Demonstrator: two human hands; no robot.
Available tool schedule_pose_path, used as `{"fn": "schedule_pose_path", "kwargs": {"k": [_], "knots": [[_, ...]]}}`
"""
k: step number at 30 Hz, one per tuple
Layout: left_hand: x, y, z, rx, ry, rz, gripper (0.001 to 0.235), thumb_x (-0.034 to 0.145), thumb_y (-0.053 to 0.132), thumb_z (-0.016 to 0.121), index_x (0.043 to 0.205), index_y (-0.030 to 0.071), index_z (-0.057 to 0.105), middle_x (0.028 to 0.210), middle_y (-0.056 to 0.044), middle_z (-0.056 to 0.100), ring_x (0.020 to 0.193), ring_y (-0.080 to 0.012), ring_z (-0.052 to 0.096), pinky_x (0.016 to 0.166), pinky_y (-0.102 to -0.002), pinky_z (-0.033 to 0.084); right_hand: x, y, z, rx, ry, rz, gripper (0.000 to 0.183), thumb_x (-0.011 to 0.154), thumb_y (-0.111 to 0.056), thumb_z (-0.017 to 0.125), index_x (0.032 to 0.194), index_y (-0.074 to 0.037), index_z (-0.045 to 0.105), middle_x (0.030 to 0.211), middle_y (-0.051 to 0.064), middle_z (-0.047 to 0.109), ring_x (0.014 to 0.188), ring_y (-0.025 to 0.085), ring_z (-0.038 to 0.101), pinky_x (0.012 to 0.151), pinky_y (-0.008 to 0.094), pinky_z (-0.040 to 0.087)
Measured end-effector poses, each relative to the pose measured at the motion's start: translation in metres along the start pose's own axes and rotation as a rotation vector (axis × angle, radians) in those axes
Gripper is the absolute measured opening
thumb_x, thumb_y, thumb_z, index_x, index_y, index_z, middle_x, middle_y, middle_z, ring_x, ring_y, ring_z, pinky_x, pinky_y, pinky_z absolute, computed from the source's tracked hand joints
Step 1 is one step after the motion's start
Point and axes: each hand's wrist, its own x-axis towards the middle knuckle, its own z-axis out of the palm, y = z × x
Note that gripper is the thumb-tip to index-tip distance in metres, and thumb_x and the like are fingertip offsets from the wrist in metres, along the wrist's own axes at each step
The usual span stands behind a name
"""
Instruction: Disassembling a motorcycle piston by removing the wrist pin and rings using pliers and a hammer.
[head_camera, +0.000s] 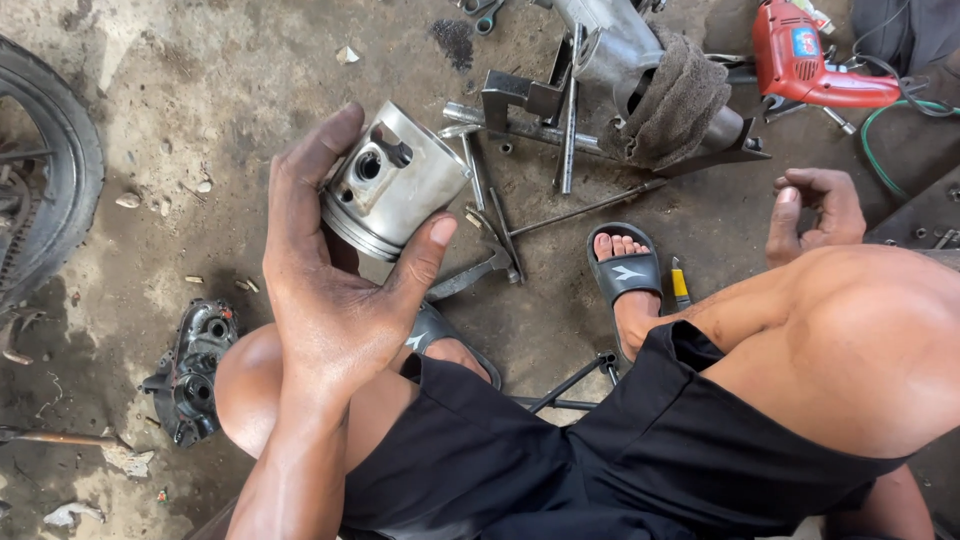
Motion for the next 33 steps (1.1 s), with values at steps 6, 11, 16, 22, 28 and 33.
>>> {"fn": "schedule_pose_path", "kwargs": {"k": [6, 11, 16, 22, 28, 33], "knots": [[-0.001, -0.001, 0.002, -0.009, -0.001, 0.007, 0.062, 0.097, 0.025, 0.078, 0.144, -0.001, 0.047, 0.140, -0.016, 0.054, 0.129, -0.0294, 0.053, 0.114, -0.039, 0.045, -0.020, 0.011, 0.003, 0.037, -0.040, 0.109, 0.016, 0.118, -0.005, 0.052, 0.128, 0.005, 0.060, 0.113, 0.018, 0.065, 0.099, 0.022, 0.063, 0.088, 0.030, 0.050], [-0.003, -0.004, 0.005, -0.022, -0.023, -0.013, 0.060, 0.097, 0.025, 0.075, 0.144, 0.001, 0.047, 0.140, -0.015, 0.055, 0.129, -0.0281, 0.054, 0.117, -0.041, 0.040, -0.034, 0.031, 0.006, 0.039, -0.065, 0.147, 0.017, 0.117, -0.008, 0.053, 0.129, 0.002, 0.060, 0.112, 0.017, 0.066, 0.099, 0.022, 0.066, 0.088, 0.030, 0.051], [-0.003, -0.001, 0.013, -0.167, -0.078, -0.071, 0.065, 0.096, 0.020, 0.077, 0.146, -0.001, 0.042, 0.143, -0.014, 0.051, 0.135, -0.0265, 0.057, 0.117, -0.036, 0.048, -0.036, 0.035, 0.012, 0.046, -0.030, 0.144, 0.018, 0.116, -0.008, 0.053, 0.127, 0.003, 0.061, 0.107, 0.017, 0.066, 0.094, 0.021, 0.065, 0.086, 0.031, 0.051], [0.000, 0.000, 0.026, -0.028, -0.122, -0.028, 0.065, 0.088, 0.026, 0.077, 0.140, 0.000, 0.048, 0.132, -0.017, 0.057, 0.123, -0.0288, 0.062, 0.104, -0.036, 0.050, 0.021, 0.038, 0.007, 0.024, 0.188, 0.124, 0.019, 0.116, -0.009, 0.052, 0.123, 0.005, 0.063, 0.098, 0.018, 0.069, 0.084, 0.022, 0.068, 0.080, 0.030, 0.053], [0.004, -0.007, 0.044, 0.027, -0.064, -0.078, 0.073, 0.083, 0.027, 0.075, 0.142, -0.005, 0.048, 0.135, -0.020, 0.055, 0.123, -0.0296, 0.060, 0.105, -0.037, 0.049, 0.132, 0.109, 0.011, -0.137, 0.177, 0.013, 0.024, 0.118, -0.011, 0.051, 0.111, 0.005, 0.067, 0.103, 0.017, 0.068, 0.095, 0.028, 0.062, 0.085, 0.041, 0.048], [0.006, -0.030, 0.060, 0.097, 0.081, -0.176, 0.081, 0.075, 0.018, 0.076, 0.145, -0.008, 0.047, 0.135, -0.022, 0.054, 0.118, -0.0268, 0.060, 0.104, -0.032, 0.047, 0.194, 0.225, 0.073, -0.345, 0.019, -0.090, 0.010, 0.104, -0.005, 0.064, 0.098, 0.002, 0.067, 0.094, 0.019, 0.065, 0.088, 0.036, 0.059, 0.074, 0.048, 0.046]]}}
